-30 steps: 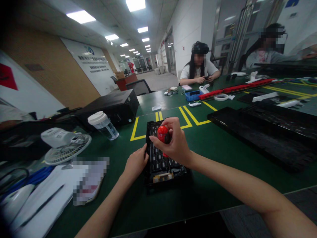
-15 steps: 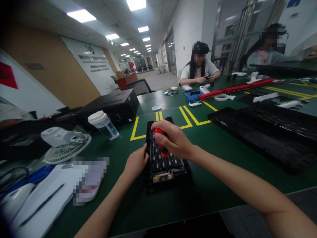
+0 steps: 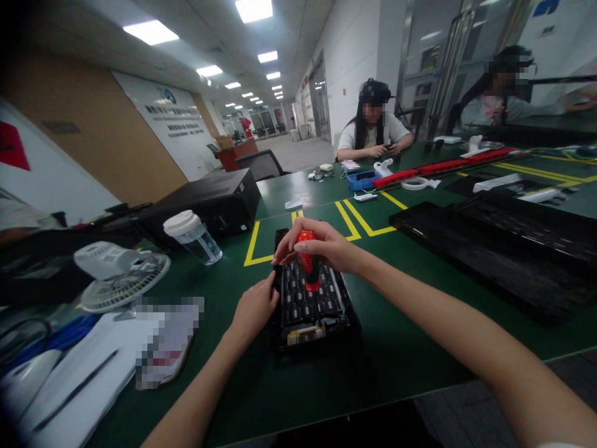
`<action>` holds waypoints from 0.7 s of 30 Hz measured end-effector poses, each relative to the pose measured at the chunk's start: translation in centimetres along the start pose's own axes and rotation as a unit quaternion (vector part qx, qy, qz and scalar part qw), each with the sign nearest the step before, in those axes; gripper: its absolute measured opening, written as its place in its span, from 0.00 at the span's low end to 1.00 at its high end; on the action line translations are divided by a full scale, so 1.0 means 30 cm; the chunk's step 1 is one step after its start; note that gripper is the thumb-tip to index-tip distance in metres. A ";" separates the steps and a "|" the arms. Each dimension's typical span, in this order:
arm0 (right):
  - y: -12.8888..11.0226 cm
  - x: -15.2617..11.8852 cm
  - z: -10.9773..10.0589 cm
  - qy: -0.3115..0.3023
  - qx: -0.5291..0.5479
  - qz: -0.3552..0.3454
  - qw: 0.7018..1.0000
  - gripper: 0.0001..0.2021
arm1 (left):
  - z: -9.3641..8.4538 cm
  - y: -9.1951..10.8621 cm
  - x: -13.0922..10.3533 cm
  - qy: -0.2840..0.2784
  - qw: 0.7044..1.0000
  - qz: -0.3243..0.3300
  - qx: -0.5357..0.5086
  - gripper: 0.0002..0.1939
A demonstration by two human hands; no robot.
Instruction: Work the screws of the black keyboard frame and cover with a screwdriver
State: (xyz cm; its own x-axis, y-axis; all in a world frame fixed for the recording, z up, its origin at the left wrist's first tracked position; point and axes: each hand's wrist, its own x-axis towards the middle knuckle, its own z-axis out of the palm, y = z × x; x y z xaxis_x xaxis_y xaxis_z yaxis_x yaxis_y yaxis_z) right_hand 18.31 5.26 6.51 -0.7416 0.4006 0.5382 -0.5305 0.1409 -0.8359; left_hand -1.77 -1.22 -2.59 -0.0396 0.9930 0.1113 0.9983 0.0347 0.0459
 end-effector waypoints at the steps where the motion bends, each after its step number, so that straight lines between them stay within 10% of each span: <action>1: 0.000 0.002 0.000 -0.003 0.019 0.004 1.000 0.02 | -0.001 0.000 0.000 -0.001 1.000 0.000 0.000 0.24; 21: 0.021 0.003 0.001 0.010 0.056 0.026 0.998 0.06 | -0.002 0.002 0.000 0.000 1.000 0.002 -0.003 0.24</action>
State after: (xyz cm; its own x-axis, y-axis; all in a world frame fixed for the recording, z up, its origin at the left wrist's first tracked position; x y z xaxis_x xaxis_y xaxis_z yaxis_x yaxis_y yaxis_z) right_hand 17.90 5.35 6.04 -0.7614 0.4237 0.4907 -0.5347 0.0175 -0.8448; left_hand -1.71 -1.22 -2.53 -0.0356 0.9932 0.1107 0.9982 0.0301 0.0511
